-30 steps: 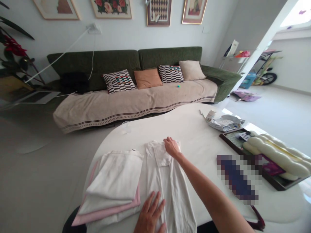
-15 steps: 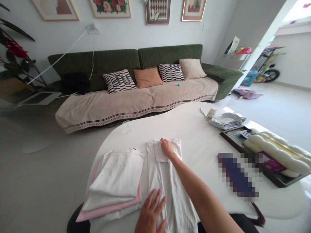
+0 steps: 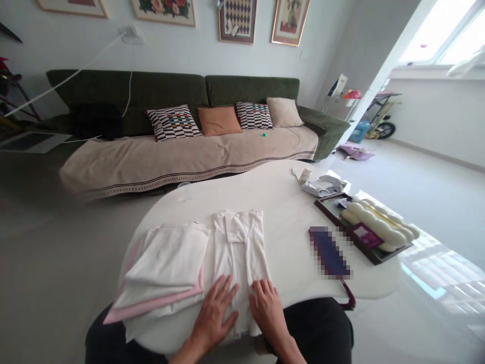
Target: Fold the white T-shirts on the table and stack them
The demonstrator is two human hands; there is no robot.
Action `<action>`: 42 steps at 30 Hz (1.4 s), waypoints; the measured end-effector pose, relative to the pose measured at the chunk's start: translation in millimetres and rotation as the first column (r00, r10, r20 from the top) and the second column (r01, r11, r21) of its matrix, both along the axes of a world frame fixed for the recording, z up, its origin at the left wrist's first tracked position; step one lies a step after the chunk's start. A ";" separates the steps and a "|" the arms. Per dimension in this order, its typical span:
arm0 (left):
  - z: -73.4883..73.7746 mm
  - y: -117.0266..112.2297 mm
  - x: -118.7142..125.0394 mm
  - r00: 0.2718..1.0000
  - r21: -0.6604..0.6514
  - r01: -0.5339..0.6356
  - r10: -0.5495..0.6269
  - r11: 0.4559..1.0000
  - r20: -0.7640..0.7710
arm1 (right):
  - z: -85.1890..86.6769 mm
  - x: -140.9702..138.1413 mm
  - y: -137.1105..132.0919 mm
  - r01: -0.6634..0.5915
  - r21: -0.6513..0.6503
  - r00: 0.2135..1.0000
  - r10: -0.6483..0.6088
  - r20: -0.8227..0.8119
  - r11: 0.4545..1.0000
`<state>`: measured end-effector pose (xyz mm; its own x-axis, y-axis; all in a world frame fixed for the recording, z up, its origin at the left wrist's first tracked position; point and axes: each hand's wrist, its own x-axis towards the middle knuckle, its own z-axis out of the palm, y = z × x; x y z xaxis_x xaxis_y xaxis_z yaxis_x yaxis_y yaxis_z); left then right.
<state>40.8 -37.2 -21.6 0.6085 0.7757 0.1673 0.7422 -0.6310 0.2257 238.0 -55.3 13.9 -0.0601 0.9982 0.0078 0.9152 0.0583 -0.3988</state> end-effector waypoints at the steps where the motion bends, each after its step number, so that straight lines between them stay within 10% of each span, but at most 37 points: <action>1: 1.7 -0.1 0.4 1.000 0.003 0.002 -0.002 1.000 0.007 | 0.5 5.3 -0.4 -0.009 -0.009 1.000 0.009 -0.008 1.000; 8: 16.0 -1.4 27.5 0.999 -0.008 0.038 -0.038 0.999 0.014 | 3.8 52.4 70.7 0.193 -0.100 0.981 -0.193 0.006 0.976; 17: -7.3 0.4 35.5 0.997 -0.007 0.076 -0.076 0.997 -0.034 | 0.2 53.7 133.5 0.298 -0.165 0.952 -0.281 0.118 0.940; 24: -2.6 -0.8 35.3 0.997 -0.005 0.071 -0.071 0.997 -0.007 | -2.5 27.8 113.2 0.129 0.032 0.982 -0.132 0.132 0.991; 33: 12.3 -2.6 40.4 0.997 -0.117 0.050 -0.056 0.992 -0.049 | -5.8 12.1 105.3 -0.068 -0.026 0.993 0.070 0.092 0.997; 38: 20.8 -32.7 4.7 0.997 -0.096 0.073 -0.076 0.993 -0.032 | 6.6 26.4 29.2 -0.189 0.001 0.980 0.189 0.062 0.982; 42: 9.4 -60.2 -19.1 0.994 -0.032 -0.039 0.036 0.999 -0.102 | -22.3 50.1 -38.3 -0.374 0.033 0.925 0.371 0.078 0.927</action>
